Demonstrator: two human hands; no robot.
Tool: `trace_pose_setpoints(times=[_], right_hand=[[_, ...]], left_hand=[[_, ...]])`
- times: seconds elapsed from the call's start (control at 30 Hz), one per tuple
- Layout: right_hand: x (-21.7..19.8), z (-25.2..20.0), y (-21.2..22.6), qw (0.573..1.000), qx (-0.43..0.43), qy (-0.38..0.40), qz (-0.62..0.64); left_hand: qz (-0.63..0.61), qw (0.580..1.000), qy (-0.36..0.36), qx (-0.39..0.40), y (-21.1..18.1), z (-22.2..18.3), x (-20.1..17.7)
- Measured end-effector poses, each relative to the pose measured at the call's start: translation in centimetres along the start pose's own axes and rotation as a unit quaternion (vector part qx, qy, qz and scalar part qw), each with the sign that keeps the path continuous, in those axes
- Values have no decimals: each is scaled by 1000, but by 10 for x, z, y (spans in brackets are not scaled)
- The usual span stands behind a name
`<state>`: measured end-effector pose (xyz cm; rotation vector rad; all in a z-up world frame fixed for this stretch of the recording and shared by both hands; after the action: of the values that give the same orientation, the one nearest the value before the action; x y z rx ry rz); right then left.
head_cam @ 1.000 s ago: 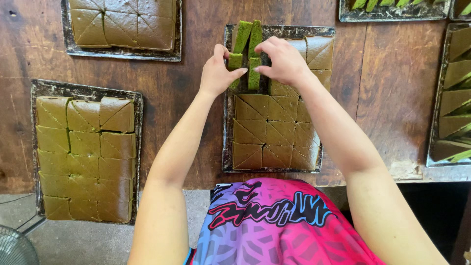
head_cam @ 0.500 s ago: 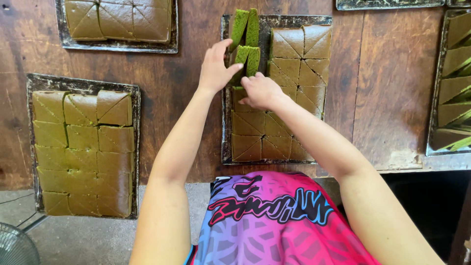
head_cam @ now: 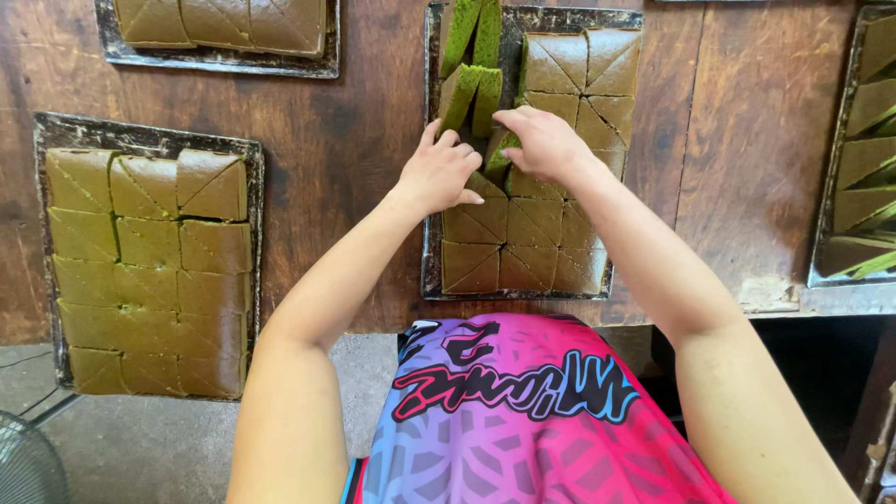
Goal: The person picks up triangular and rectangular pieces of green baked goods from several trays and rearranges them onto a single tray by hand, standing them upright in rows.
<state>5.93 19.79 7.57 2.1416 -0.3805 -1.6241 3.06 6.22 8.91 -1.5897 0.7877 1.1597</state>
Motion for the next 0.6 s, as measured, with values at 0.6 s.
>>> trace_pose_setpoints(times=[0.6], right_hand=[[-30,6,46,997,-46,-64,-26]], left_hand=[[-399,870,-165,-240,67,-36,0]])
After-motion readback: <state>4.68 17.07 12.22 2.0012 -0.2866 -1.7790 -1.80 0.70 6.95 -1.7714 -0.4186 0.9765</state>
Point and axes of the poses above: each hand's wrist, its own z-axis towards the middle knuckle, its own x-axis out of the palm, y = z × x, the point moved 8 cm from there along z, towards the middle knuckle, and after that the axes turned 4 degrees about -x, right-handed, at the moved point
